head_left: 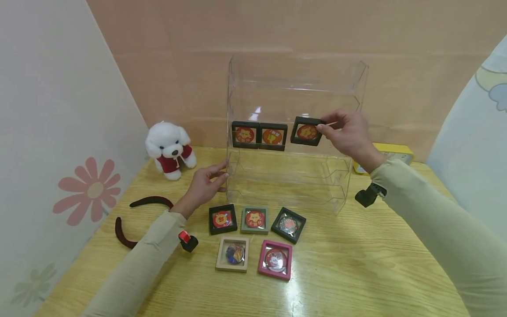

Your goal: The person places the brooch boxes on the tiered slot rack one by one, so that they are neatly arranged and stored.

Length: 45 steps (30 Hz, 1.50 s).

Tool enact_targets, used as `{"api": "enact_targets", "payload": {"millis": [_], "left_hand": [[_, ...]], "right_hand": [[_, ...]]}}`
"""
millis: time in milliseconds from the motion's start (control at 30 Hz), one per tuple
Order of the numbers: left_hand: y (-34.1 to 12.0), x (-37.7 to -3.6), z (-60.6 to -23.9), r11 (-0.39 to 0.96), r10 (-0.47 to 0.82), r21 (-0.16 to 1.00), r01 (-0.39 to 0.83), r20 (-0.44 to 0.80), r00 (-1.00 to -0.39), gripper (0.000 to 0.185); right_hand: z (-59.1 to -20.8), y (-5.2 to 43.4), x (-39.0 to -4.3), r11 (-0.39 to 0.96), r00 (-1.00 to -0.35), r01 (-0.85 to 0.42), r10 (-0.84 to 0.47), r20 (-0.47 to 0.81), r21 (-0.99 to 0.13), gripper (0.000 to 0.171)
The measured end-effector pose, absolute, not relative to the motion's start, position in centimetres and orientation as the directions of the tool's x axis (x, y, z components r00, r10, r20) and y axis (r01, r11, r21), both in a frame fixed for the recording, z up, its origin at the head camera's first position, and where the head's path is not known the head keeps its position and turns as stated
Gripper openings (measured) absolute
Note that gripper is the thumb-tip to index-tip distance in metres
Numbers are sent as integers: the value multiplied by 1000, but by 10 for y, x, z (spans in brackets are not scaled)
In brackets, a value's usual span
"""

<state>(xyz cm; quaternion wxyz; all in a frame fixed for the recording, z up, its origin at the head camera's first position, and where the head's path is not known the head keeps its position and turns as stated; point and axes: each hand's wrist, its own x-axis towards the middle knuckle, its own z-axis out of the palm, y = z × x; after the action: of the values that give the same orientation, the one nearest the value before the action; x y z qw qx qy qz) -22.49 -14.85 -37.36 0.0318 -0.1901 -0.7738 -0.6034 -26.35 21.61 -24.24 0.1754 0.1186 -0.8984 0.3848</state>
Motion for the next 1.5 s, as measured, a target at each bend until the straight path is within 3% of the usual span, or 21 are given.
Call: {"api": "enact_targets", "payload": {"millis": [700, 1500], "left_hand": [[-147, -225, -374, 194, 265, 926, 323, 267, -926, 44], [-145, -224, -375, 191, 255, 926, 325, 273, -928, 43]], "right_hand": [[-247, 206, -269, 727, -933, -331, -157, 324, -601, 19], [-244, 207, -262, 754, -929, -349, -202, 310, -556, 22]]}}
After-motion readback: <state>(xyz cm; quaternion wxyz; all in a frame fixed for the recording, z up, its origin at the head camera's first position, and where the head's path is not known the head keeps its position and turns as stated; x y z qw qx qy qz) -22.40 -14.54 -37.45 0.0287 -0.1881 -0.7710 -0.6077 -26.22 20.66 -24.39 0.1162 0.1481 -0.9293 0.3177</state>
